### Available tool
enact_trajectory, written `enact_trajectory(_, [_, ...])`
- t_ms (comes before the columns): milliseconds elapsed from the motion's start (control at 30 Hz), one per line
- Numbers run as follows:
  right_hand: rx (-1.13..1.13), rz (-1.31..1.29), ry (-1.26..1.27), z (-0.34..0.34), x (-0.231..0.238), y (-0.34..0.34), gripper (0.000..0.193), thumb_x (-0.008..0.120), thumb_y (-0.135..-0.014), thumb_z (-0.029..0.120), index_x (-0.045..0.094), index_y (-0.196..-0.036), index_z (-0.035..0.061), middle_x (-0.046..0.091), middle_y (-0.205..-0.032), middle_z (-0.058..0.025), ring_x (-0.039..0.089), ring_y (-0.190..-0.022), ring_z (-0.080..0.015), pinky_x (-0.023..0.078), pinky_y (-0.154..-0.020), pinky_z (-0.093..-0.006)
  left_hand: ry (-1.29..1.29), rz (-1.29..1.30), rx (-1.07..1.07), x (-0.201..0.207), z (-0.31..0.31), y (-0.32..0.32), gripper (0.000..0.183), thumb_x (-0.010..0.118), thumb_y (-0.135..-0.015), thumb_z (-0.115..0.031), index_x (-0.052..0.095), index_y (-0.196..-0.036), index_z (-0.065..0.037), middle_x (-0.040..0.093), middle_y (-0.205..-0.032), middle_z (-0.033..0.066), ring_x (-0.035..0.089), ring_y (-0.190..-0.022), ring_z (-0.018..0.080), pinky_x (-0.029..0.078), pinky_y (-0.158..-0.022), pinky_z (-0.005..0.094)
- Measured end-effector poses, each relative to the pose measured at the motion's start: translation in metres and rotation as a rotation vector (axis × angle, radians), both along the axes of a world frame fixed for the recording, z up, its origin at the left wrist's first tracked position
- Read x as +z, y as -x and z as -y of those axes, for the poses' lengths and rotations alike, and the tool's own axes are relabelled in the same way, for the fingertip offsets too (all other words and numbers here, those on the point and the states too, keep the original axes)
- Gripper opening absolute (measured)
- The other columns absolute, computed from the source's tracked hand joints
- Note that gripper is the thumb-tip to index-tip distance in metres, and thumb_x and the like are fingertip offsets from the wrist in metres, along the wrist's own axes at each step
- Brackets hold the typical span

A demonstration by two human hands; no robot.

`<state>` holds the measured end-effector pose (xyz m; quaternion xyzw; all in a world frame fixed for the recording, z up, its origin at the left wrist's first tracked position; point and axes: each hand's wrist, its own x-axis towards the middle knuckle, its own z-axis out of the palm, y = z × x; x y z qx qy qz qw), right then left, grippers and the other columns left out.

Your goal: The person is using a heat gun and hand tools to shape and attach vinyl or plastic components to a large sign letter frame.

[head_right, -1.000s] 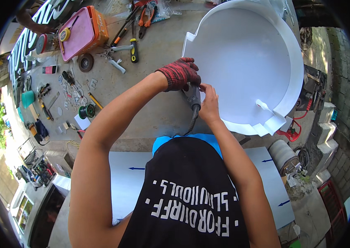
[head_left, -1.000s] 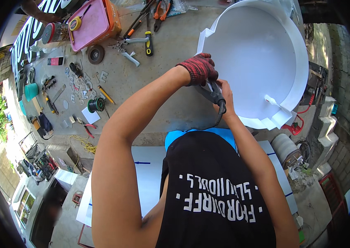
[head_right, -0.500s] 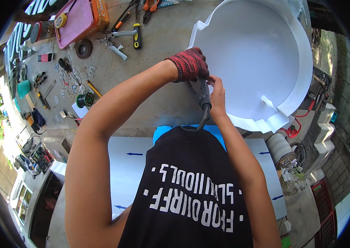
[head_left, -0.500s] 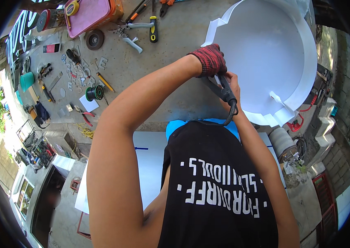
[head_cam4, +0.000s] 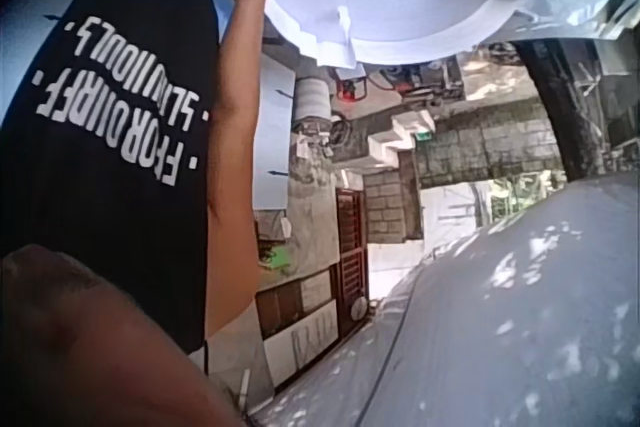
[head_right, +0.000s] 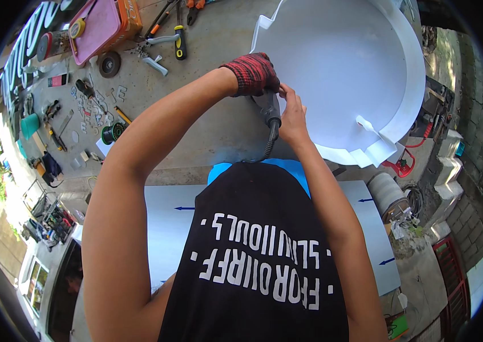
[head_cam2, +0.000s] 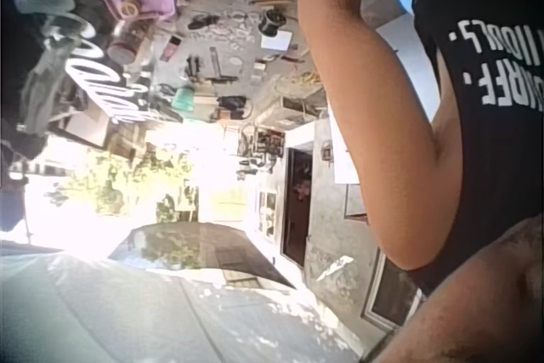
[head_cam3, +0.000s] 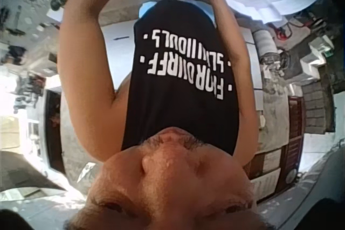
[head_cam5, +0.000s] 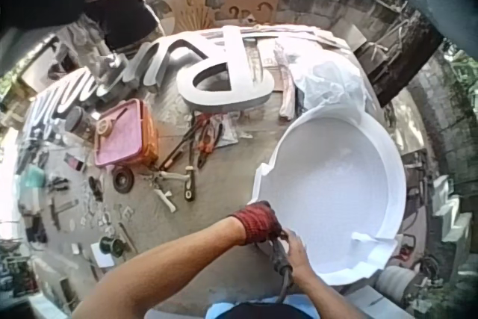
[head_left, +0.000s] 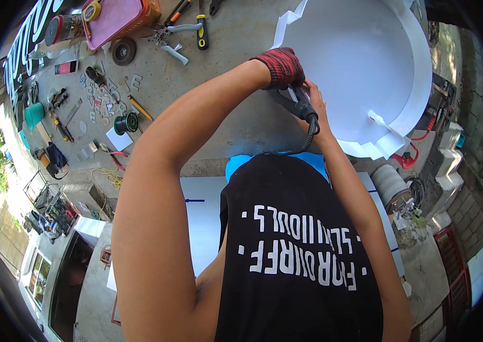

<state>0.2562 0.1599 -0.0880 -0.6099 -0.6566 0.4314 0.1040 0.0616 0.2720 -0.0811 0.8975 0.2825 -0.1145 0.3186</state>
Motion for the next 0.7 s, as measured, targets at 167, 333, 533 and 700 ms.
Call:
enact_trajectory(167, [0.022, 0.033, 0.033, 0.0, 0.011, -0.022, 0.097, 0.086, -0.074, 0.027, 0.037, -0.157, 0.0153, 0.056, -0.151, -0.008, 0.051, -0.139, -0.0283, 0.032, -0.114, -0.0483, 0.079, 0.045, 0.07, -0.004, -0.001, -0.001, 0.038, 0.079, -0.077, -0.015, 0.079, -0.114, -0.023, 0.076, -0.11, 0.005, 0.065, -0.114, 0.0311, 0.052, -0.101, 0.041])
enact_trajectory(333, [-0.001, 0.102, 0.001, 0.016, 0.037, -0.061, 0.101, 0.087, -0.074, 0.038, 0.037, -0.158, 0.0154, 0.054, -0.153, -0.0087, 0.047, -0.141, -0.0289, 0.032, -0.114, -0.0484, 0.051, 0.075, 0.021, -0.003, -0.003, 0.001, 0.042, 0.079, -0.078, -0.014, 0.078, -0.118, -0.025, 0.076, -0.112, 0.0036, 0.066, -0.112, 0.0316, 0.051, -0.103, 0.041])
enact_trajectory(533, [-0.051, 0.146, -0.04, 0.052, 0.073, -0.099, 0.099, 0.085, -0.079, 0.046, 0.035, -0.159, 0.015, 0.051, -0.157, -0.0084, 0.044, -0.143, -0.0309, 0.031, -0.12, -0.0499, 0.094, 0.062, 0.053, -0.003, -0.004, -0.001, 0.043, 0.079, -0.075, -0.012, 0.078, -0.117, -0.024, 0.076, -0.109, 0.0069, 0.066, -0.111, 0.0324, 0.052, -0.102, 0.042])
enact_trajectory(700, [-0.129, 0.153, -0.097, 0.09, 0.086, -0.118, 0.084, 0.08, -0.084, 0.035, 0.04, -0.156, 0.0139, 0.057, -0.148, -0.0084, 0.047, -0.139, -0.0295, 0.03, -0.118, -0.0484, 0.064, 0.06, 0.077, -0.012, -0.002, 0.006, 0.049, 0.078, -0.072, -0.004, 0.079, -0.116, -0.025, 0.076, -0.109, 0.0073, 0.066, -0.11, 0.0322, 0.052, -0.101, 0.042])
